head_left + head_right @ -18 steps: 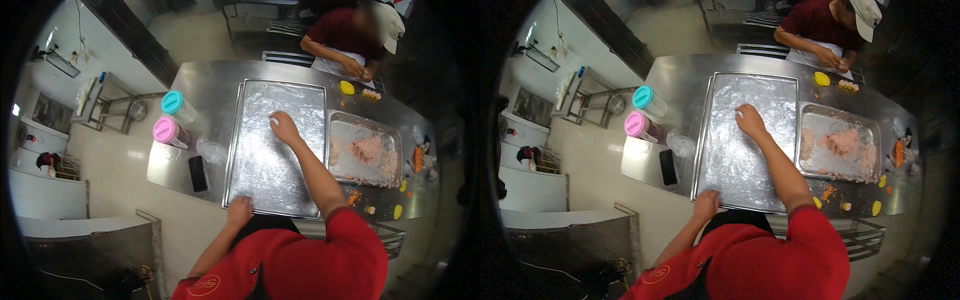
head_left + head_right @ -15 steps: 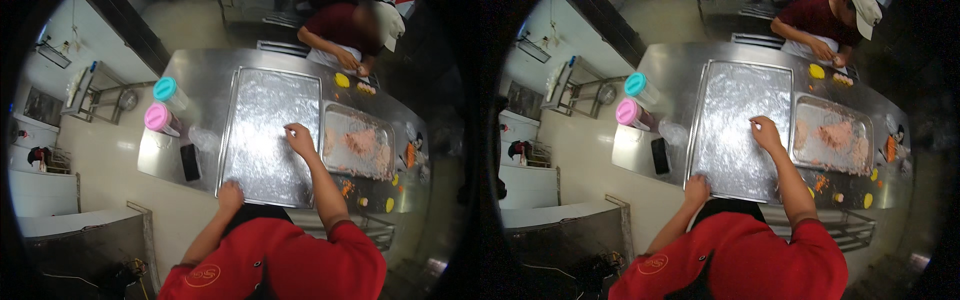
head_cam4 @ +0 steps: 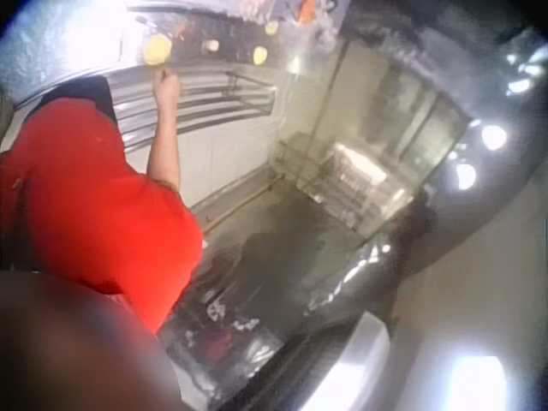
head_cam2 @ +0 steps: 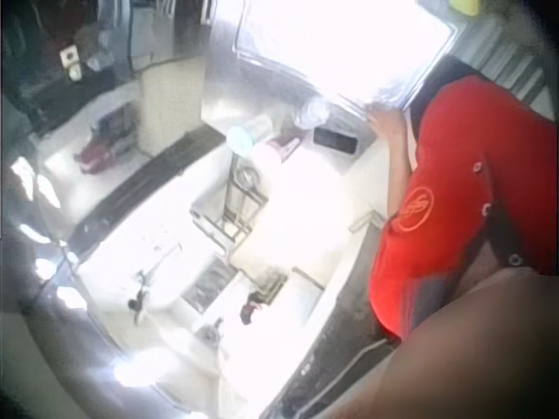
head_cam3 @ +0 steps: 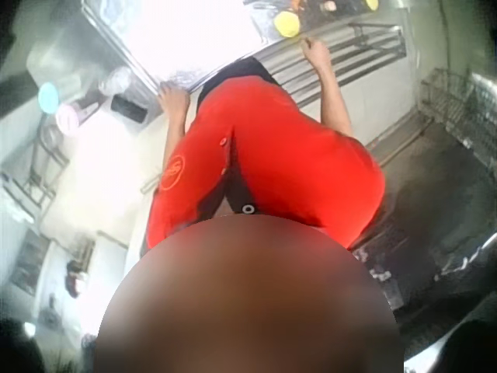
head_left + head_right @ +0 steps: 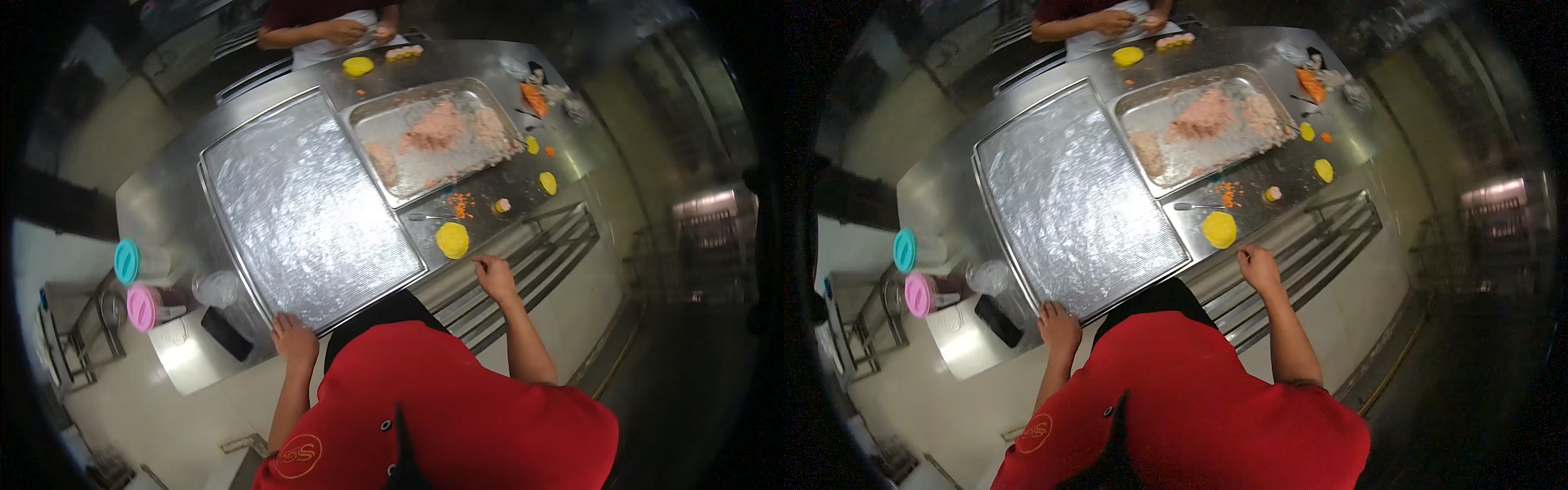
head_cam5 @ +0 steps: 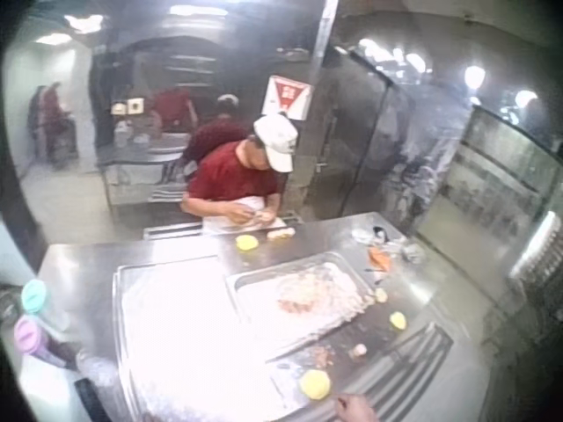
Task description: The person scoops a pink paste onto yellow discs and places the assembled items on a metal tray. The process is repeated multiple times with consistent hand motions.
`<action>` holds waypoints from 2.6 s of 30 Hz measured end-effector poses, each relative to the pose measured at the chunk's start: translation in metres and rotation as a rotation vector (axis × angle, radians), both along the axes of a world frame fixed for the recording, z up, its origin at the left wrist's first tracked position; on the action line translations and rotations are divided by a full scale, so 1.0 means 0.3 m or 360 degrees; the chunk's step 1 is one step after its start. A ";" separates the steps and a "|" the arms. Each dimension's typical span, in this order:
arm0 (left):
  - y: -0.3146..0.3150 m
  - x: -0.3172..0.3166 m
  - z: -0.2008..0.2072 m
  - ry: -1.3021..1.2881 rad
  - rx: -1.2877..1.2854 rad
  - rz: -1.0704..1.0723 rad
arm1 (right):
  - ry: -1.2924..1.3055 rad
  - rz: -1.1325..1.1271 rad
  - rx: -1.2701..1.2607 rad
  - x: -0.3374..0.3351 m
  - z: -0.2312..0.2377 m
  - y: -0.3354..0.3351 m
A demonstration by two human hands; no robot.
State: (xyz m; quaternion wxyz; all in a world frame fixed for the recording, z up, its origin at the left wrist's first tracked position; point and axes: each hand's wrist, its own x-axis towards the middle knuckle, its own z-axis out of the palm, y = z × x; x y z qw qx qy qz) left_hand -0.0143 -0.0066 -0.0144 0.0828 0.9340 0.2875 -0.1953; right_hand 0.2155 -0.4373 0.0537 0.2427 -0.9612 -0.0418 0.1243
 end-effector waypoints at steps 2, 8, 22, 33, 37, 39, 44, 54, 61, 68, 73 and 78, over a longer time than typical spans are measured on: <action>0.020 0.005 0.002 0.0041 -0.0019 0.0011 | 0.0133 -0.0126 -0.0114 -0.070 -0.046 -0.043; 0.044 0.073 0.066 -0.0014 -0.0013 0.0013 | 0.0539 -0.0263 -0.0466 -0.142 -0.179 -0.103; -0.228 0.296 0.057 -0.0638 -0.0032 0.0240 | 0.0047 0.0219 -0.0557 0.555 -0.134 -0.280; -0.621 0.329 0.094 -0.0825 -0.0024 0.0772 | -0.0023 0.0956 -0.0363 0.716 -0.151 -0.291; -0.636 0.364 0.103 -0.1005 -0.0293 0.0487 | -0.0048 0.1521 0.0349 0.616 -0.053 0.002; -0.657 0.401 0.089 -0.1026 -0.0402 0.0302 | 0.0084 0.1852 0.0574 0.540 -0.027 0.162; -0.696 0.442 0.046 -0.0960 -0.0607 0.0174 | -0.0089 0.2462 0.0454 0.382 -0.036 0.440; -0.649 0.346 0.009 -0.1340 -0.0513 0.0510 | 0.0023 0.2946 -0.0366 0.284 -0.075 0.471; -0.590 0.316 0.059 -0.1484 -0.0425 0.0579 | 0.0030 0.2899 -0.0638 0.250 -0.035 0.487; -0.667 0.199 0.002 -0.1899 -0.0035 0.1322 | 0.0042 0.2281 0.0140 0.482 0.100 0.429; -0.867 0.038 -0.478 -0.1387 -0.0407 0.1997 | 0.0196 0.1853 0.0107 0.724 0.176 0.278; -1.218 0.041 -1.085 0.0096 -0.1022 0.1768 | 0.0207 0.2024 0.0043 0.832 0.224 0.126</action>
